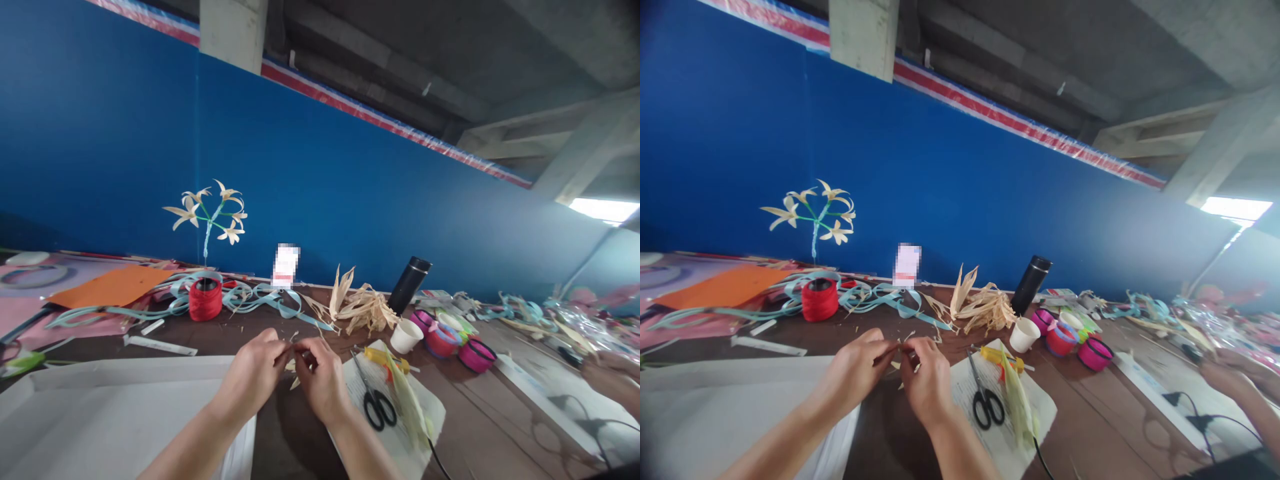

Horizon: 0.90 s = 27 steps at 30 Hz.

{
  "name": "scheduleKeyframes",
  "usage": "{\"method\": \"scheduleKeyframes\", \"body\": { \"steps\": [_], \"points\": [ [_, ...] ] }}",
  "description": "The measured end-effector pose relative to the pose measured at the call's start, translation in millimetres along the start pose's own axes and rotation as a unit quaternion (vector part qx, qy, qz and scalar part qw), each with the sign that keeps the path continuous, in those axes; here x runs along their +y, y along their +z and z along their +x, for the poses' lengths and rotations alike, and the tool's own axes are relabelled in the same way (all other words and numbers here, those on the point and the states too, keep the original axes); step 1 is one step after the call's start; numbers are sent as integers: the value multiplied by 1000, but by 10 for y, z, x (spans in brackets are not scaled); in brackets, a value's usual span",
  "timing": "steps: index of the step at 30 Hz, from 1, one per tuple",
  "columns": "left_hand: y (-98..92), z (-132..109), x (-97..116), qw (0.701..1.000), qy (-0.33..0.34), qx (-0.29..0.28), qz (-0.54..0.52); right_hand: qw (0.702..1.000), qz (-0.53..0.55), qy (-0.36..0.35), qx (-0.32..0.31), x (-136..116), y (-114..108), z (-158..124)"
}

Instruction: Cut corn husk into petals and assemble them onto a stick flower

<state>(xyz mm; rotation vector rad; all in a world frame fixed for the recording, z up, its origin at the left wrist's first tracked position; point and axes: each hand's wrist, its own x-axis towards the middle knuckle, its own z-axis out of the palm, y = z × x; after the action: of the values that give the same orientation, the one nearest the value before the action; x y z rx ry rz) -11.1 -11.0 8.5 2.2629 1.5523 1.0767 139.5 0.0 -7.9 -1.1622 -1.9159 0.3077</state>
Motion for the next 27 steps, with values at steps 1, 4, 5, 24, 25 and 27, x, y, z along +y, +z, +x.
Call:
{"method": "scheduleKeyframes", "body": {
  "steps": [1, 4, 5, 24, 25, 27],
  "points": [
    [2, -3, 1, 1000, 1, 0, 7, 1000, 4, 1, -1, 0, 3, -2],
    [15, -6, -2, 1000, 6, -3, 27, 1000, 17, 13, 3, -1, 16, -9],
    [21, -6, -4, 999, 9, -4, 33, 1000, 20, 17, 6, -1, 20, -11],
    [42, -21, -49, 997, 38, 55, 42, 995, 70, 75, 15, 11, 33, 15],
    [50, -27, -52, 997, 35, 44, 44, 995, 66, 73, 17, 15, 39, 12],
    [52, -38, -52, 998, 25, 22, 59, 996, 59, 66, 21, 20, 46, 6]
  ]
}}
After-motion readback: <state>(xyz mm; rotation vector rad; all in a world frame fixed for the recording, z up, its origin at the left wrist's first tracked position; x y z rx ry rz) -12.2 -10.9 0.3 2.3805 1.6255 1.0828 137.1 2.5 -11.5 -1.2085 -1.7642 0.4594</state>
